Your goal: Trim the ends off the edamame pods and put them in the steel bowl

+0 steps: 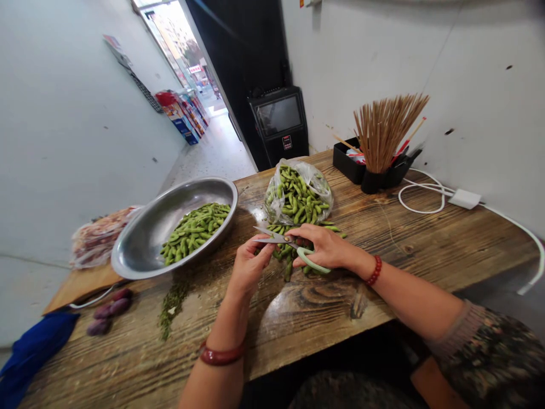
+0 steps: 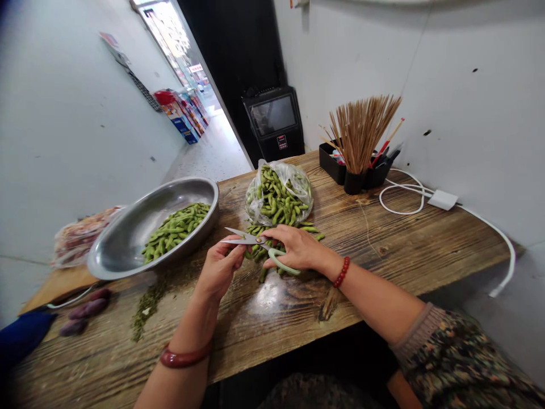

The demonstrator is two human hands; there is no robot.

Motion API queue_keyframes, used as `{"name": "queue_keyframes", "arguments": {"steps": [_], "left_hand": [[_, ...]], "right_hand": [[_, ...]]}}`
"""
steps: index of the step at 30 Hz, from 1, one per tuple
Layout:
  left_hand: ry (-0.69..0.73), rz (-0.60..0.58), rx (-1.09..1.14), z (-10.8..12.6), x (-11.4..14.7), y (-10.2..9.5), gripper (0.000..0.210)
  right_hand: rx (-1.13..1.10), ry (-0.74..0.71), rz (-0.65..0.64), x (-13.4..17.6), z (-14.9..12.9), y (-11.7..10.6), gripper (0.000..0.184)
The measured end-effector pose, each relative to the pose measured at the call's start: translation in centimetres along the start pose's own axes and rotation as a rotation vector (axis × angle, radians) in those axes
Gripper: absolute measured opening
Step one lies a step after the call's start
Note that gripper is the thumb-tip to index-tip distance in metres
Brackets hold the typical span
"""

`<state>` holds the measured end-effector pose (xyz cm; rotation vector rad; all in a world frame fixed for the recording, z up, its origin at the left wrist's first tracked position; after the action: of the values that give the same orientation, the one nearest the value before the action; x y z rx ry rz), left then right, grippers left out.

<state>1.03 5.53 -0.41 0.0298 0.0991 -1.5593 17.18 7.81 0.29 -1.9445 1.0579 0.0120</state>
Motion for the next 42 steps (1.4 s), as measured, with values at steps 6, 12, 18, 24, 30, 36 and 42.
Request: {"name": "queue_keyframes", "arguments": {"steps": [6, 12, 18, 24, 30, 36, 42], "left_hand": [[0.002, 0.007, -0.01, 0.2, 0.1, 0.0, 0.017], [-0.005, 0.026, -0.032, 0.3, 0.1, 0.0, 0.019], [-0.021, 0.048, -0.033, 0.3, 0.2, -0.1, 0.019], [-0.009, 0.086, -0.058, 0.6, 0.2, -0.3, 0.019], [0.018, 0.127, -0.099, 0.8, 0.0, -0.9, 0.012], [-0.072, 0.151, 0.168, -0.1, -0.1, -1.1, 0.019], [-0.098, 0.179, 0.334, -0.5, -0.2, -1.5, 0.026]], "right_hand": [[-0.048, 0.009, -0.032, 0.0, -0.1, 0.2, 0.065], [-0.054, 0.017, -0.028, 0.0, 0.1, 0.2, 0.065], [-0.03, 0.011, -0.019, 0.0, -0.2, -0.1, 0.062], [-0.019, 0.005, 0.012, -0.1, 0.1, -0.4, 0.054], [-0.032, 0.029, 0.016, -0.1, 0.7, -0.1, 0.051], [-0.074, 0.088, 0.106, -0.2, 1.5, -0.6, 0.051], [-0.001, 0.057, 0.098, -0.2, 0.9, -0.9, 0.061]]}}
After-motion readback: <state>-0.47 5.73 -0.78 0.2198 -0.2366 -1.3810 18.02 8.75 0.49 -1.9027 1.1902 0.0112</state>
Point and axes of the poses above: each hand's wrist, its own x-axis away from the middle knuckle, its own y-axis out of the palm, z = x × y, the point moved 8 cm from there along -x, towards the middle knuckle, and after that the axes turned 3 degrees about x, right-handed, at the moved point
